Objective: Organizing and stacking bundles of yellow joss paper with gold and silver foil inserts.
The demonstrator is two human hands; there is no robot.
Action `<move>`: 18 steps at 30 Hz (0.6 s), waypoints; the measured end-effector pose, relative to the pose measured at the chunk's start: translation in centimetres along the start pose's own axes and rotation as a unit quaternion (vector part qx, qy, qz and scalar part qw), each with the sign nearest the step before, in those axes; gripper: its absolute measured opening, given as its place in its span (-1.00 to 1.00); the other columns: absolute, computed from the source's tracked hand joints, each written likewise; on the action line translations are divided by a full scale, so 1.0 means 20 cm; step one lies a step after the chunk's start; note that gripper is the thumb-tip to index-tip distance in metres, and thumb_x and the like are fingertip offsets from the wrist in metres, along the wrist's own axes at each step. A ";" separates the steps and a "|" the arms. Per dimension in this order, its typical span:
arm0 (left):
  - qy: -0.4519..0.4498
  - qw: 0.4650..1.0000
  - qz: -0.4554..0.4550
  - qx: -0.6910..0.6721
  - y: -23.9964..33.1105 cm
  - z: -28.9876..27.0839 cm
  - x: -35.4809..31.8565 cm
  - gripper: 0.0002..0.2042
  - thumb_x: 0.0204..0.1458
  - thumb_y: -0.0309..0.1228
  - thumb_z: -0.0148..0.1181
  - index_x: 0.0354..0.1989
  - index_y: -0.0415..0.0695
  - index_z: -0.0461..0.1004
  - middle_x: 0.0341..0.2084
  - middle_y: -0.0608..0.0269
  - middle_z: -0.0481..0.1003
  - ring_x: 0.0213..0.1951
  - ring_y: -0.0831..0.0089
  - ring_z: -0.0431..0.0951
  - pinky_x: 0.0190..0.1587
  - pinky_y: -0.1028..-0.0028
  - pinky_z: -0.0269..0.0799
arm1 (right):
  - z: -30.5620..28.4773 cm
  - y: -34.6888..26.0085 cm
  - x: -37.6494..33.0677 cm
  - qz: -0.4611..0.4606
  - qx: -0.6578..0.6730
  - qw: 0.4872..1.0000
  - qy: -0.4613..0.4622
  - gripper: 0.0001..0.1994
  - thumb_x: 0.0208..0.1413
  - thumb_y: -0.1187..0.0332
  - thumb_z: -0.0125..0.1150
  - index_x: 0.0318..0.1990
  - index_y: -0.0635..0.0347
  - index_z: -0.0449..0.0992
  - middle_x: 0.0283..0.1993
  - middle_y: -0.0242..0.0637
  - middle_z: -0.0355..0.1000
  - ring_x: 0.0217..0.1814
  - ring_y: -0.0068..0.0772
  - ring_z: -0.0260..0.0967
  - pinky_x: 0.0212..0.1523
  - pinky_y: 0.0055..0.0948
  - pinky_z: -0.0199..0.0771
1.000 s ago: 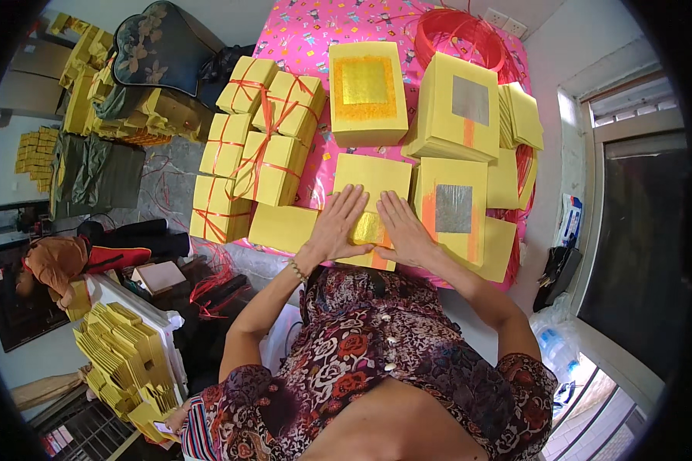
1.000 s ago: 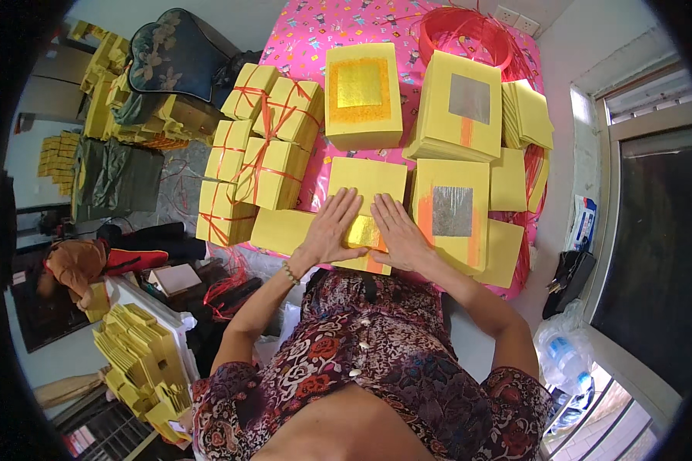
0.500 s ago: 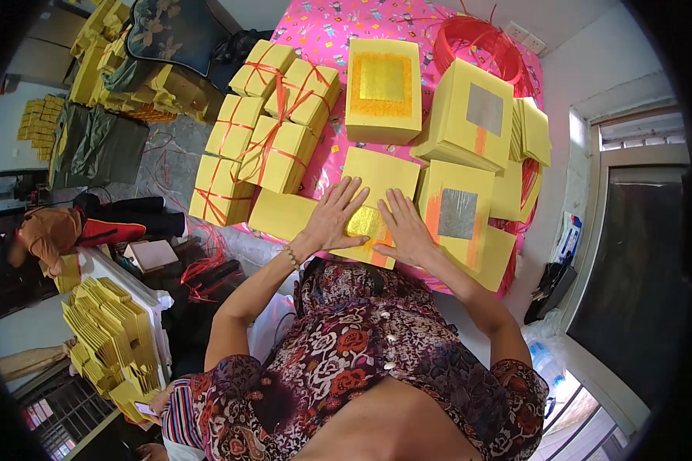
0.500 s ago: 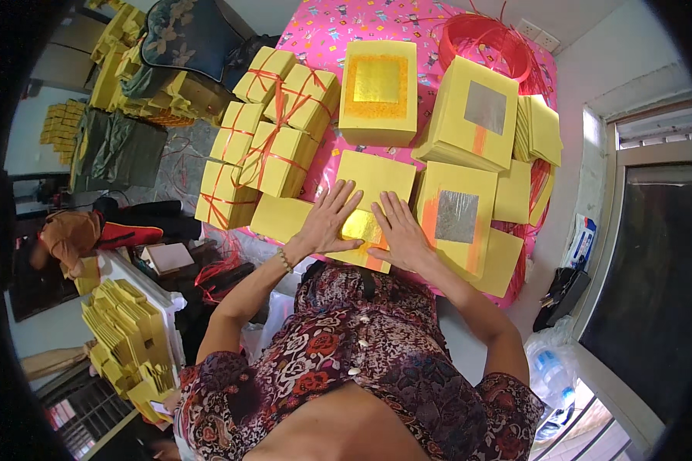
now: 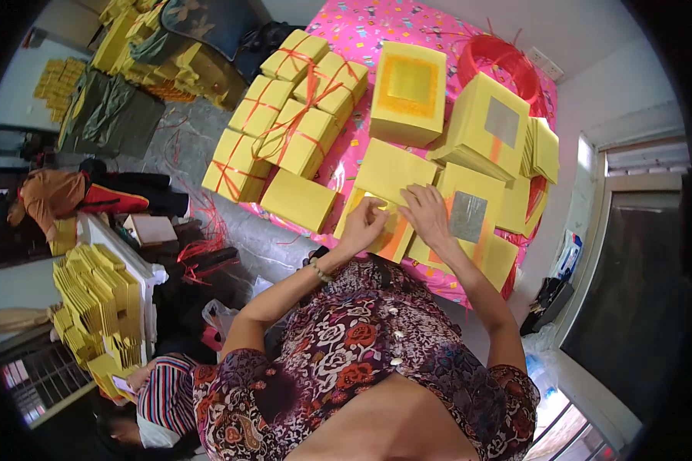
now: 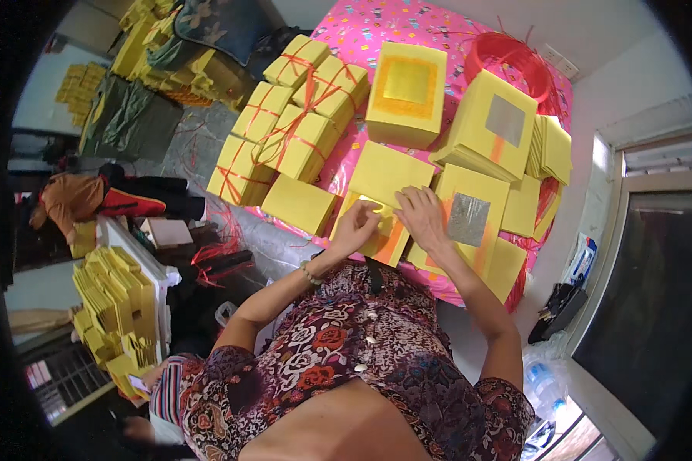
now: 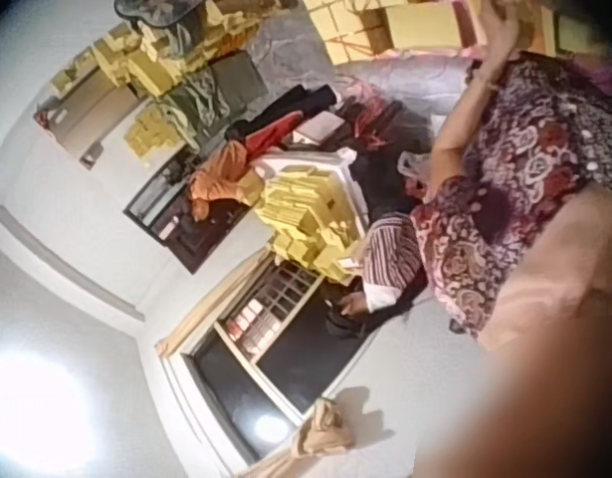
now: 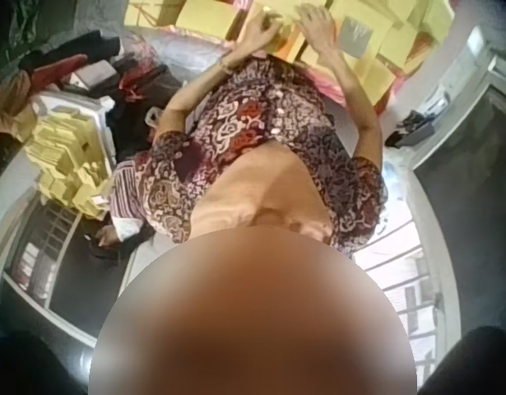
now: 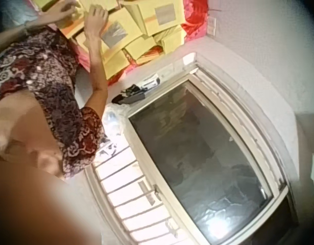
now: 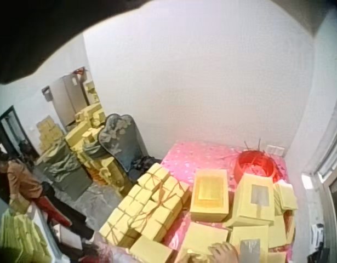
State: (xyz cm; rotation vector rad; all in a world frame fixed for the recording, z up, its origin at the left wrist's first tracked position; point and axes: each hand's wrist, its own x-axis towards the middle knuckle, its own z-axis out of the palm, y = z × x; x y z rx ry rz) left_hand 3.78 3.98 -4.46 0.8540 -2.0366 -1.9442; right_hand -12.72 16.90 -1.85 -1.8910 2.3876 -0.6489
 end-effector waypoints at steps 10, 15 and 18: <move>0.099 0.925 -0.204 -0.304 0.21 0.11 0.15 -0.68 0.19 -0.30 0.26 -0.13 -0.24 0.28 -0.31 0.10 0.55 -0.35 0.34 0.67 -0.38 0.46 0.65 | -0.01 0.07 0.04 -0.091 -0.015 0.991 0.095 -0.72 0.05 0.36 0.33 -0.08 0.24 0.58 -0.06 -0.20 0.56 0.01 -0.23 0.53 0.06 -0.27 0.49; 0.135 0.946 -0.105 -0.276 0.07 0.07 0.17 -0.73 0.17 -0.39 0.26 -0.14 -0.25 0.31 -0.42 0.21 0.55 -0.38 0.41 0.65 -0.37 0.47 0.63 | -0.07 -0.06 0.09 -0.098 -0.002 0.992 0.075 -0.70 0.07 0.33 0.34 -0.04 0.18 0.58 -0.05 -0.25 0.56 -0.03 -0.26 0.52 0.08 -0.17 0.47; 0.160 0.955 -0.078 -0.239 0.09 -0.05 0.07 -0.76 0.16 -0.45 0.25 -0.11 -0.25 0.34 -0.40 0.21 0.57 -0.38 0.44 0.63 -0.35 0.47 0.62 | -0.13 -0.16 0.11 -0.087 0.056 0.990 0.091 -0.70 0.07 0.33 0.34 -0.03 0.16 0.58 -0.04 -0.26 0.56 -0.04 -0.25 0.52 0.10 -0.13 0.45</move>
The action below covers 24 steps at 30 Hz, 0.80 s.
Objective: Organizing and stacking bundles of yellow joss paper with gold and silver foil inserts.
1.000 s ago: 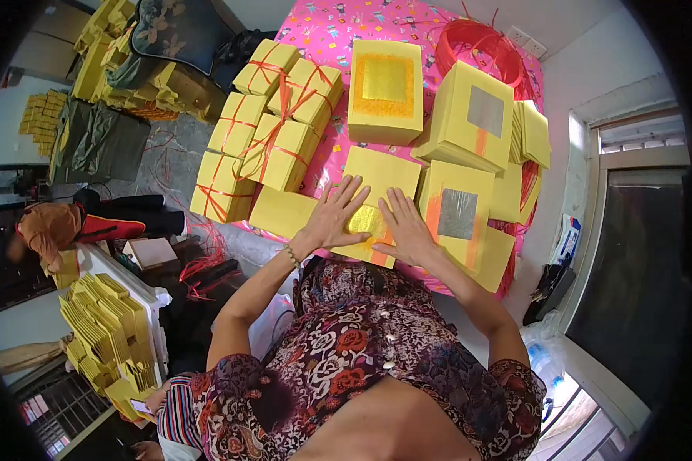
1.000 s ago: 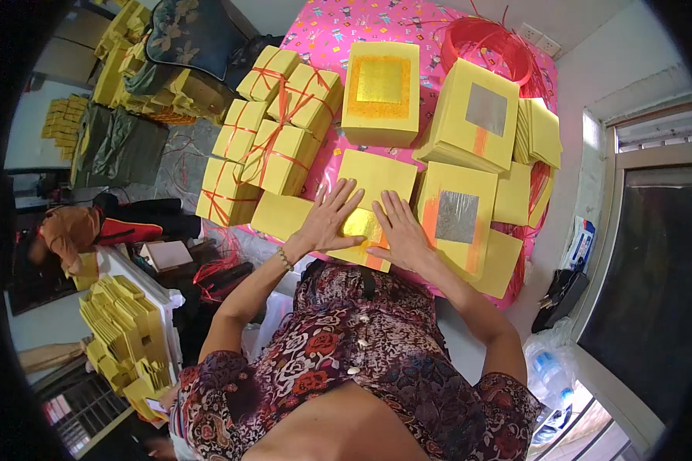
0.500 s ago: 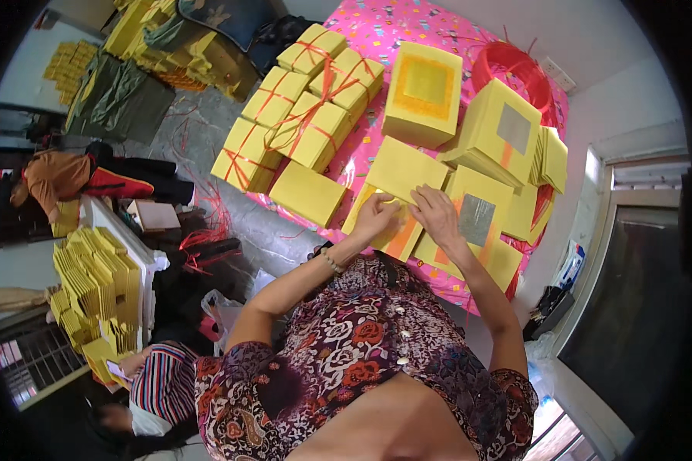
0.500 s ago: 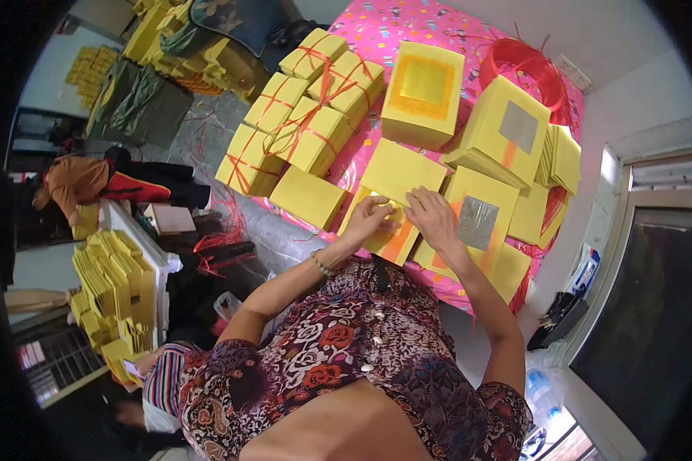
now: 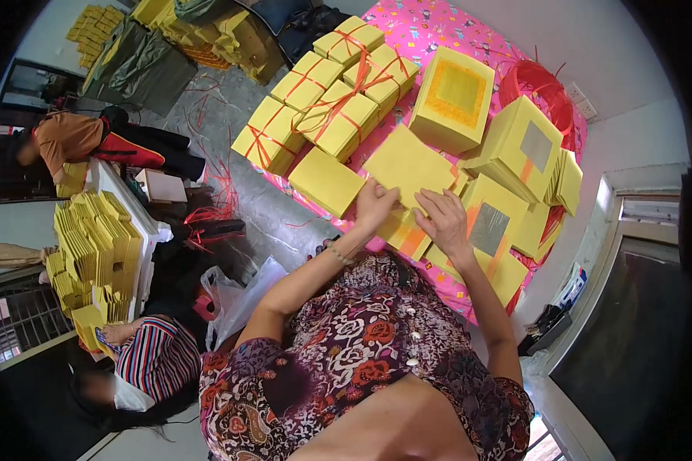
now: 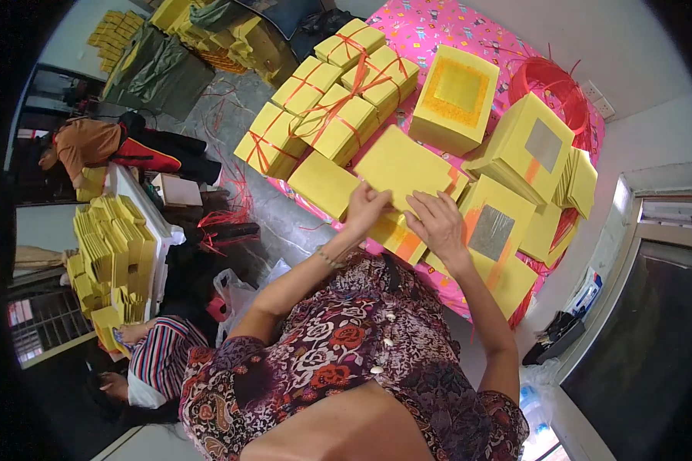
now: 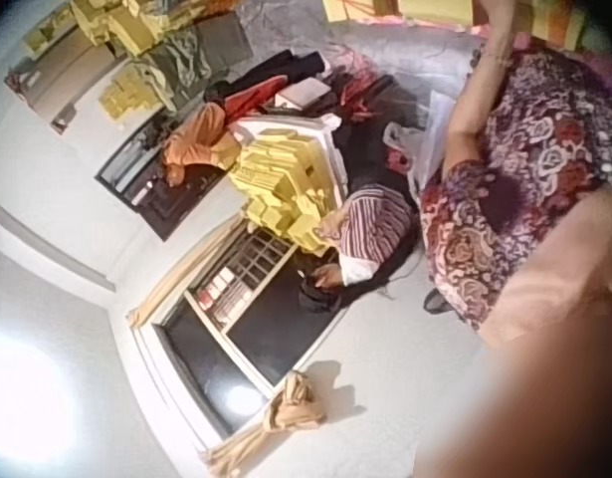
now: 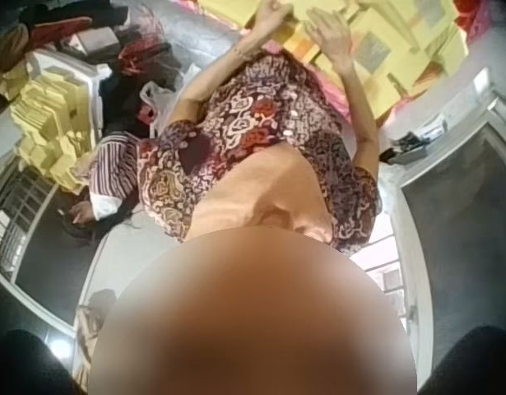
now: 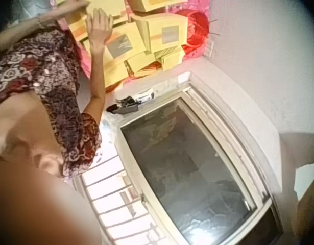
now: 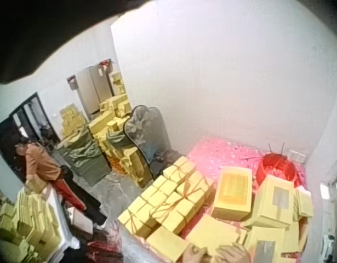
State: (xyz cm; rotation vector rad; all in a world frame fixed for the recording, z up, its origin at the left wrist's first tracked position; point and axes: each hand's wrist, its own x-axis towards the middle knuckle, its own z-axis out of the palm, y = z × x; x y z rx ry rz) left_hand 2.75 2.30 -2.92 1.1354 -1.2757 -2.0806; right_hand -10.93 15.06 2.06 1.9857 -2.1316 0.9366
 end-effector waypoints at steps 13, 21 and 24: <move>0.135 0.990 -0.021 -0.020 -0.05 -0.86 -0.15 -0.68 0.14 -0.50 0.22 0.04 -0.24 0.34 -0.29 0.14 0.61 -0.35 0.42 0.66 -0.30 0.45 0.67 | 0.04 -0.04 -0.17 0.104 0.043 0.993 0.023 -0.71 0.06 0.44 0.30 -0.03 0.23 0.57 -0.08 -0.19 0.55 -0.11 -0.17 0.51 -0.04 -0.24 0.50; 0.139 0.988 -0.026 0.068 -0.02 -0.89 -0.02 -0.60 0.13 -0.48 0.27 0.05 -0.32 0.24 -0.28 0.02 0.59 -0.37 0.33 0.66 -0.29 0.37 0.68 | 0.04 -0.03 -0.21 0.147 0.036 0.988 0.019 -0.73 0.08 0.42 0.29 -0.04 0.20 0.58 -0.07 -0.21 0.55 -0.08 -0.17 0.51 -0.03 -0.26 0.50; 0.111 0.991 -0.038 0.062 -0.03 -0.94 0.02 -0.61 0.13 -0.50 0.26 0.02 -0.32 0.20 -0.33 0.02 0.59 -0.40 0.32 0.66 -0.36 0.38 0.68 | 0.04 -0.03 -0.21 0.151 0.035 0.988 0.016 -0.73 0.08 0.41 0.29 -0.03 0.19 0.58 -0.07 -0.22 0.55 -0.07 -0.18 0.52 -0.03 -0.26 0.50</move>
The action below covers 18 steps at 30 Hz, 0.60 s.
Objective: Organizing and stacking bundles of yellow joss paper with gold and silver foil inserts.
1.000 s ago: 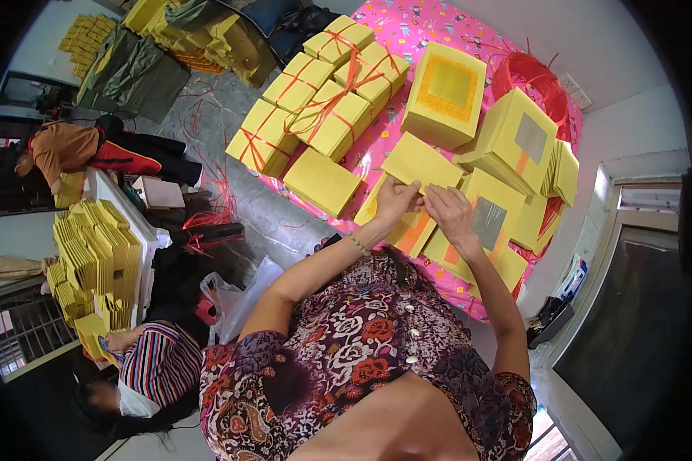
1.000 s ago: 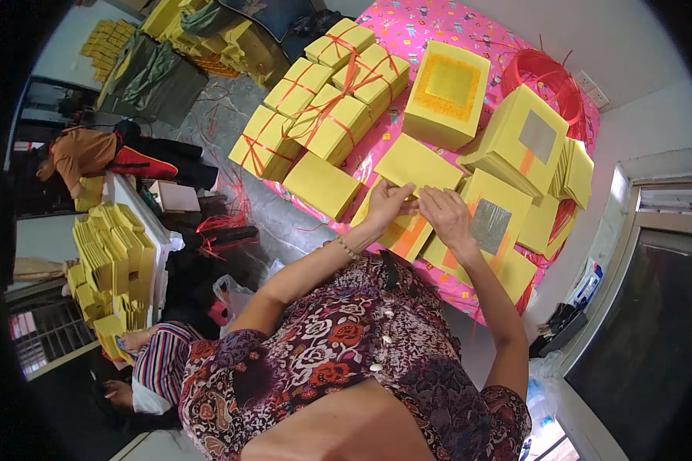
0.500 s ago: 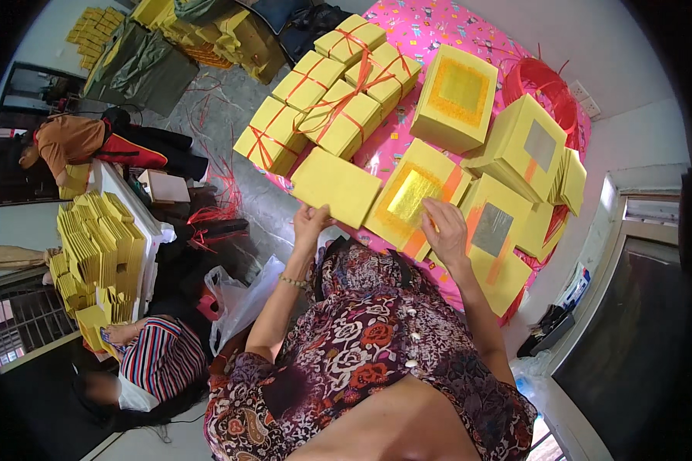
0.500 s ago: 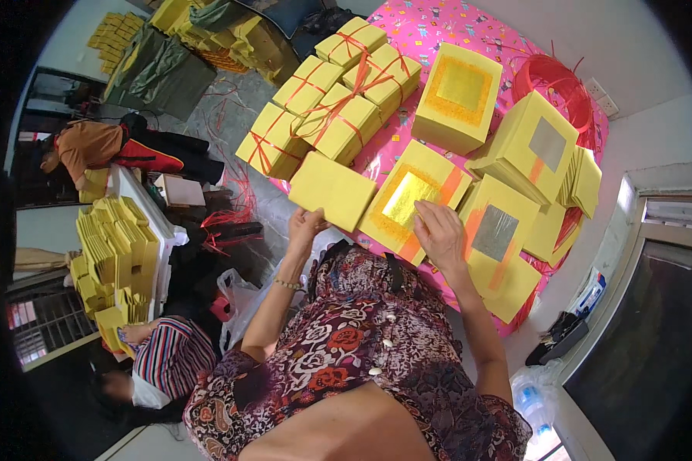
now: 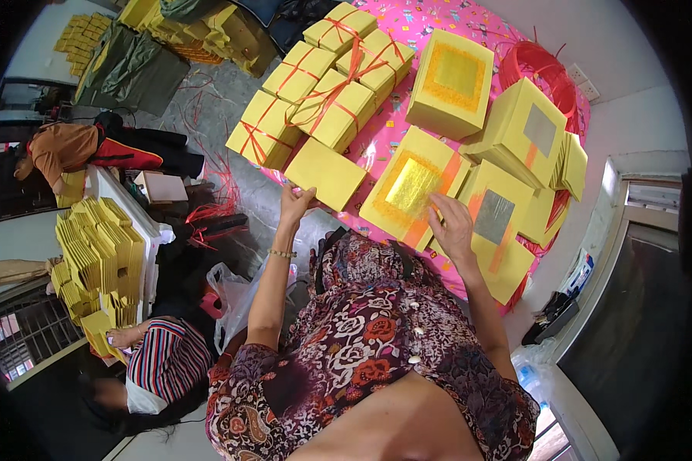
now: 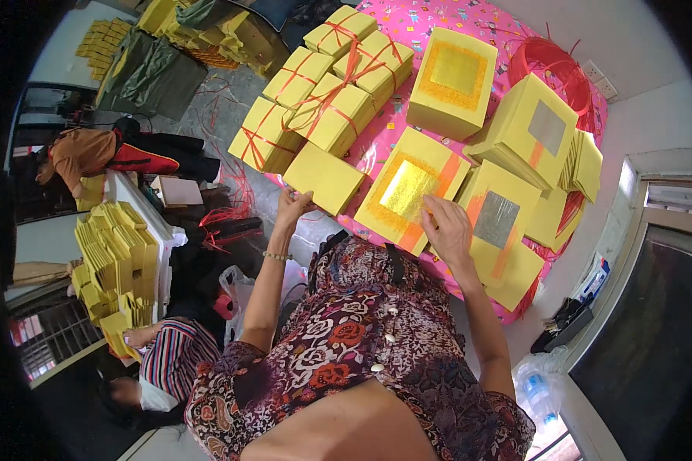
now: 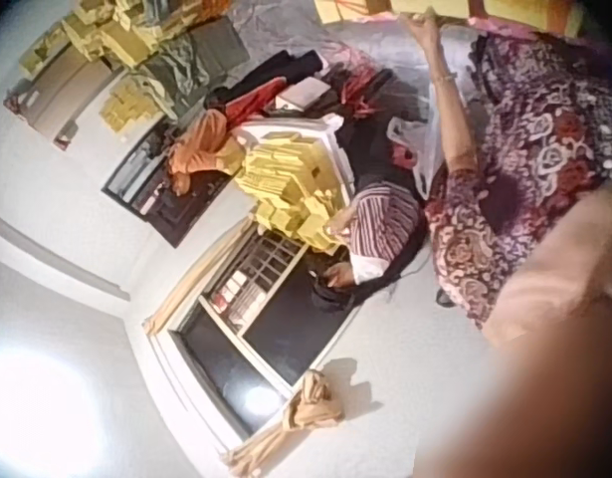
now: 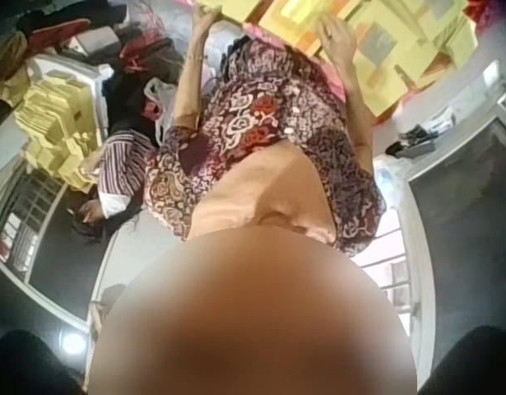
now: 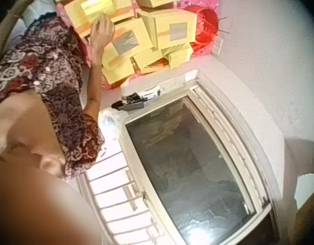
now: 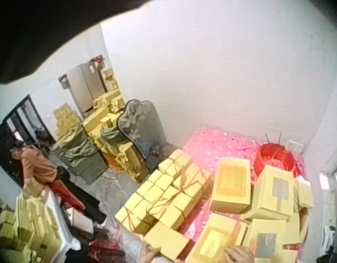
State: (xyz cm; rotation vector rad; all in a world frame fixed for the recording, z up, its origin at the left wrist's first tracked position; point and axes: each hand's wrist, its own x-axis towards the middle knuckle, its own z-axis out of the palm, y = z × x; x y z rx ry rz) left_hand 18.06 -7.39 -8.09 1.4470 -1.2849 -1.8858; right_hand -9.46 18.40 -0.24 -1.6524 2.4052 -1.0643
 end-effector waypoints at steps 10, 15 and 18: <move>-0.009 0.999 -0.026 -0.023 -0.08 -0.03 0.06 -0.62 0.11 -0.52 0.28 -0.06 -0.30 0.17 -0.40 0.03 0.57 -0.48 0.33 0.64 -0.45 0.42 0.67 | 0.02 0.02 -0.03 0.015 0.003 1.000 -0.010 -0.72 0.10 0.39 0.29 -0.02 0.18 0.58 -0.06 -0.21 0.55 -0.06 -0.16 0.52 -0.04 -0.25 0.50; 0.011 0.999 -0.031 -0.039 -0.07 0.00 0.02 -0.65 0.11 -0.51 0.28 -0.08 -0.27 0.19 -0.39 0.04 0.57 -0.48 0.33 0.65 -0.44 0.42 0.67 | 0.03 0.03 -0.04 0.018 0.007 1.000 -0.020 -0.72 0.10 0.39 0.28 -0.02 0.19 0.57 -0.05 -0.22 0.55 -0.05 -0.16 0.51 -0.03 -0.26 0.49; 0.030 0.998 -0.029 -0.043 -0.07 0.02 0.01 -0.67 0.11 -0.51 0.28 -0.11 -0.26 0.21 -0.40 0.06 0.57 -0.49 0.33 0.64 -0.44 0.41 0.67 | 0.03 0.02 -0.04 0.021 0.011 0.999 -0.023 -0.72 0.11 0.39 0.28 -0.02 0.19 0.57 -0.05 -0.22 0.54 -0.04 -0.17 0.51 -0.02 -0.26 0.48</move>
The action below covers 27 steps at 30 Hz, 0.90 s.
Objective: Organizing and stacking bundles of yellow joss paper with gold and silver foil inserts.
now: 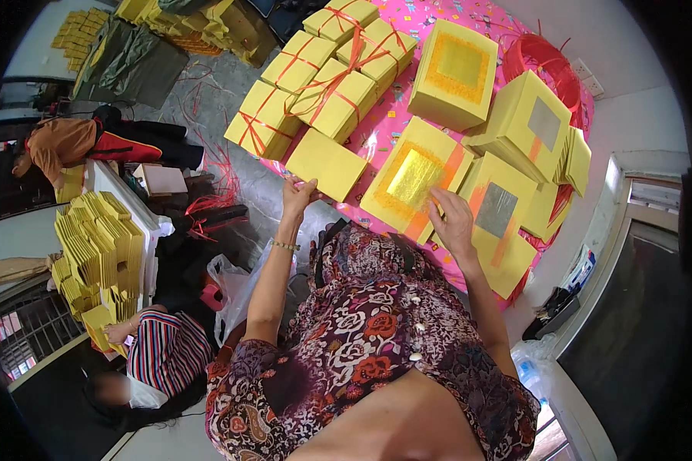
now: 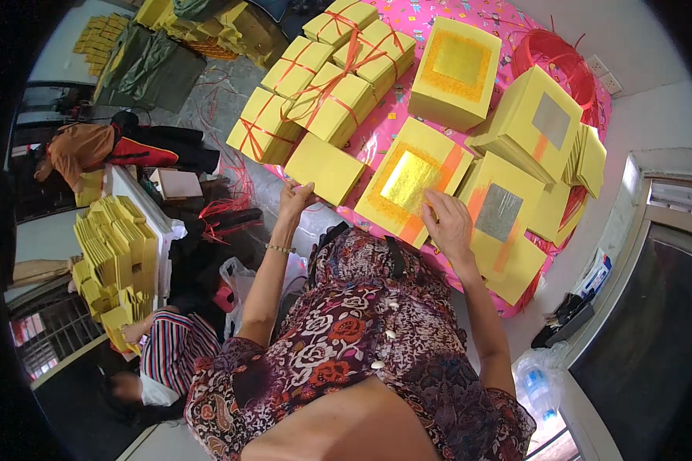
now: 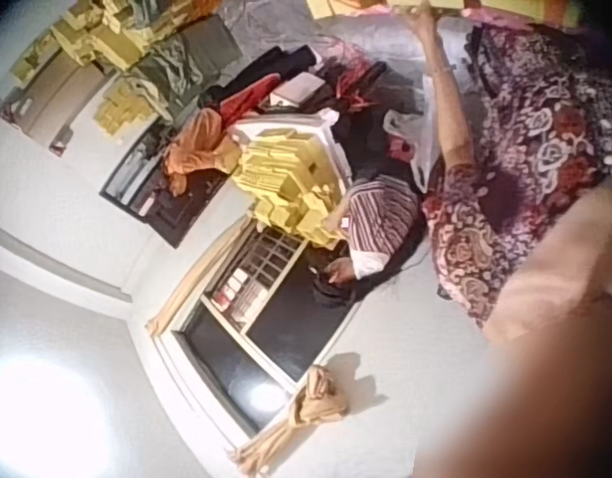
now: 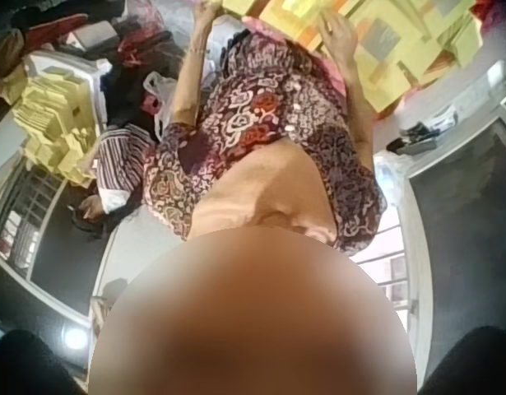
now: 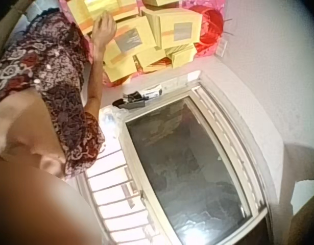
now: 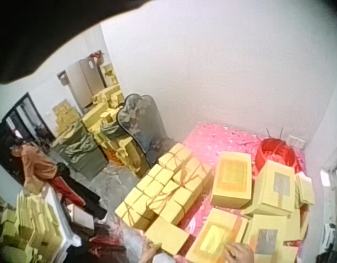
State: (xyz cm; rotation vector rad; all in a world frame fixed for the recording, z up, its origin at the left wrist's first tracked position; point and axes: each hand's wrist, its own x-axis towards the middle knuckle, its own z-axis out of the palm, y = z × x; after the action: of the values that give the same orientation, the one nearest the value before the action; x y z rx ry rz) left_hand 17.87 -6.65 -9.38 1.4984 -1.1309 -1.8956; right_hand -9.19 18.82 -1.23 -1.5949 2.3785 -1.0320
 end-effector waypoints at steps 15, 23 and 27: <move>0.041 0.999 -0.030 -0.009 -0.01 0.04 0.01 -0.81 0.10 -0.55 0.26 -0.22 -0.31 0.36 -0.43 0.04 0.59 -0.49 0.30 0.66 -0.43 0.38 0.70 | 0.01 0.01 -0.01 0.006 -0.003 1.000 -0.012 -0.73 0.11 0.39 0.27 -0.02 0.20 0.56 -0.05 -0.21 0.54 -0.02 -0.16 0.49 0.00 -0.23 0.47; 0.021 0.999 -0.029 0.031 0.03 0.04 0.02 -0.85 0.09 -0.54 0.25 -0.29 -0.29 0.39 -0.45 0.04 0.60 -0.50 0.28 0.67 -0.45 0.37 0.68 | 0.00 0.01 0.00 0.001 -0.002 1.000 -0.012 -0.73 0.10 0.40 0.27 -0.04 0.21 0.56 -0.05 -0.22 0.53 -0.02 -0.16 0.49 0.00 -0.23 0.47; 0.053 0.994 -0.014 0.097 0.01 0.04 0.03 -0.85 0.09 -0.49 0.30 -0.41 -0.22 0.42 -0.53 0.18 0.56 -0.53 0.41 0.61 -0.47 0.45 0.63 | 0.01 0.02 -0.01 -0.002 -0.002 1.000 -0.014 -0.73 0.10 0.40 0.27 -0.04 0.22 0.56 -0.04 -0.21 0.53 -0.02 -0.15 0.48 0.00 -0.22 0.48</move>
State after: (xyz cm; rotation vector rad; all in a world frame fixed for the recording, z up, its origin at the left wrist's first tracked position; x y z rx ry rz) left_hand 16.99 -6.99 -9.47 1.7054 -1.2816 -1.7429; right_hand -9.32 19.01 -1.57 -1.6045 2.3622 -0.9991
